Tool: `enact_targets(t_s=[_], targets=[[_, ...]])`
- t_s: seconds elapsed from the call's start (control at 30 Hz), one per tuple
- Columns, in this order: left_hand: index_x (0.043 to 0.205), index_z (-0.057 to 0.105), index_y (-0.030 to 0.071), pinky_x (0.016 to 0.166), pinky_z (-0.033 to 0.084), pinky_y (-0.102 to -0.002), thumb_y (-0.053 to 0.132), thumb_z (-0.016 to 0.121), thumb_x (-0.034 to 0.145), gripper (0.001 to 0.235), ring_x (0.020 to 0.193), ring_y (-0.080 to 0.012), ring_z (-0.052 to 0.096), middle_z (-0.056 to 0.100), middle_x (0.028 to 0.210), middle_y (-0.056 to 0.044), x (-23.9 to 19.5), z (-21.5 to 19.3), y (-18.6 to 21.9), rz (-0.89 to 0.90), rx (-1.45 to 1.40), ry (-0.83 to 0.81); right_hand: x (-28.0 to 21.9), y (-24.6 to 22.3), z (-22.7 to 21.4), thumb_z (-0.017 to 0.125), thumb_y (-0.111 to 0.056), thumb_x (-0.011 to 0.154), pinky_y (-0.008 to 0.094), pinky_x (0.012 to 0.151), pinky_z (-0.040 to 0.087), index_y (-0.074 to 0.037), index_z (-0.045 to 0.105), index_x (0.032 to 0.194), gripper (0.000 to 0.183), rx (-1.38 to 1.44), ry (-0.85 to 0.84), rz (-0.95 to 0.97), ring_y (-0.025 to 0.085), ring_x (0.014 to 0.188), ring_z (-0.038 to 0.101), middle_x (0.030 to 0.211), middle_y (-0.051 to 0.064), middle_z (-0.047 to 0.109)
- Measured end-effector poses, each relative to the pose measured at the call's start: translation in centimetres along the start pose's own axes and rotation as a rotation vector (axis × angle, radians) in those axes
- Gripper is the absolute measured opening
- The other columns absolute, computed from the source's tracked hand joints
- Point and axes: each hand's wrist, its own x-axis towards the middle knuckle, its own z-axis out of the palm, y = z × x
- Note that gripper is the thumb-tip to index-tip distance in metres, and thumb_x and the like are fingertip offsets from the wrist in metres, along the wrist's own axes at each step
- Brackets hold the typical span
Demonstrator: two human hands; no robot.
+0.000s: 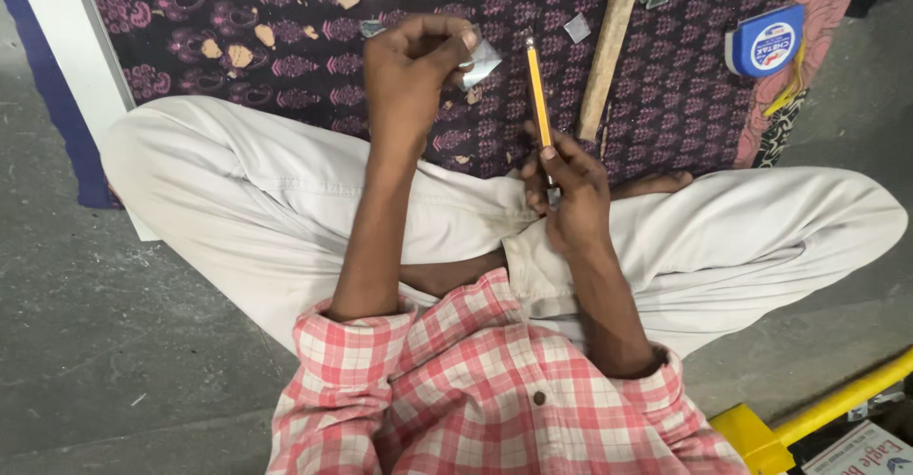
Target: The person sits cross-legged on a mat and repeatedly places rectangular glass pieces on a wooden block, then strikes them with a hammer to break them into smaller fragments. The person handles the glass pieces and hammer by hand, accumulating broken glass shards on the mat.
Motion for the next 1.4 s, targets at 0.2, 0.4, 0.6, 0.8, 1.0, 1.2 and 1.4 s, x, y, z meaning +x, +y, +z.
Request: enact_targets(t_s=[0.2, 0.4, 0.6, 0.8, 1.0, 1.2, 1.4], targets=[[0.098, 0.075, -0.001, 0.076, 0.062, -0.031, 0.008, 0.080, 0.088, 0.014, 0.082, -0.0146, 0.075, 0.078, 0.092, -0.008, 2.7, 6.8, 0.8, 0.249, 0.062, -0.151, 0.2, 0.1, -0.4, 0.056, -0.013, 0.103, 0.022, 0.050, 0.040, 0.007, 0.060, 0.138, 0.041, -0.005, 0.061, -0.014, 0.011, 0.057, 0.056, 0.080, 0.006, 0.066], [0.096, 0.071, 0.003, 0.076, 0.055, -0.042, 0.018, 0.080, 0.085, 0.022, 0.084, -0.0301, 0.073, 0.074, 0.091, -0.013, 2.4, 6.1, 2.4, 0.443, 0.768, 0.195, 0.5, -0.1, -1.1, 0.055, -0.013, 0.104, 0.022, 0.046, 0.038, 0.003, 0.061, 0.138, 0.038, -0.034, 0.064, -0.005, 0.010, 0.053, 0.055, 0.080, 0.006, 0.066], [0.097, 0.069, -0.001, 0.082, 0.050, -0.052, 0.022, 0.084, 0.080, 0.032, 0.100, -0.0429, 0.063, 0.065, 0.105, -0.023, -3.3, 1.7, 0.5, 0.131, 1.095, 0.233, 0.7, 0.5, -1.2, 0.054, -0.013, 0.104, 0.021, 0.047, 0.039, 0.003, 0.061, 0.138, 0.037, -0.028, 0.010, -0.004, 0.010, 0.056, 0.058, 0.081, 0.006, 0.068], [0.089, 0.068, -0.002, 0.090, 0.048, -0.052, 0.012, 0.084, 0.075, 0.025, 0.104, -0.0444, 0.060, 0.062, 0.102, -0.025, -3.6, 2.8, 0.3, 0.348, 1.111, 0.227, 0.7, 0.5, -0.9, 0.053, -0.012, 0.105, 0.022, 0.047, 0.041, 0.004, 0.062, 0.135, 0.036, -0.091, 0.005, 0.003, 0.010, 0.055, 0.058, 0.079, 0.007, 0.068], [0.092, 0.069, 0.004, 0.075, 0.056, -0.039, 0.012, 0.083, 0.080, 0.020, 0.080, -0.0290, 0.077, 0.076, 0.086, -0.013, -2.5, 1.9, 0.0, 0.039, 0.797, 0.074, -0.1, 0.6, -1.4, 0.054, -0.011, 0.105, 0.022, 0.047, 0.041, 0.006, 0.061, 0.138, 0.038, -0.092, -0.047, -0.082, 0.011, 0.055, 0.058, 0.081, 0.008, 0.067], [0.122, 0.060, 0.003, 0.067, 0.060, -0.029, -0.002, 0.081, 0.080, 0.047, 0.076, -0.0139, 0.075, 0.077, 0.085, -0.008, -1.9, 1.5, 0.6, 0.180, 0.484, 0.131, -3.0, 0.1, 0.4, 0.051, -0.011, 0.108, 0.024, 0.053, 0.048, 0.006, 0.053, 0.144, 0.041, -0.297, 0.043, -0.337, 0.009, 0.059, 0.059, 0.082, 0.009, 0.069], [0.135, 0.053, -0.002, 0.070, 0.059, -0.027, -0.001, 0.080, 0.082, 0.059, 0.074, -0.0129, 0.075, 0.079, 0.084, -0.007, -2.1, 1.2, 1.6, 0.191, 0.490, 0.052, -3.5, -0.5, 1.6, 0.049, -0.012, 0.120, 0.025, 0.065, 0.051, 0.003, 0.052, 0.151, 0.035, -0.775, 0.060, -0.948, 0.013, 0.072, 0.066, 0.085, 0.009, 0.067]])
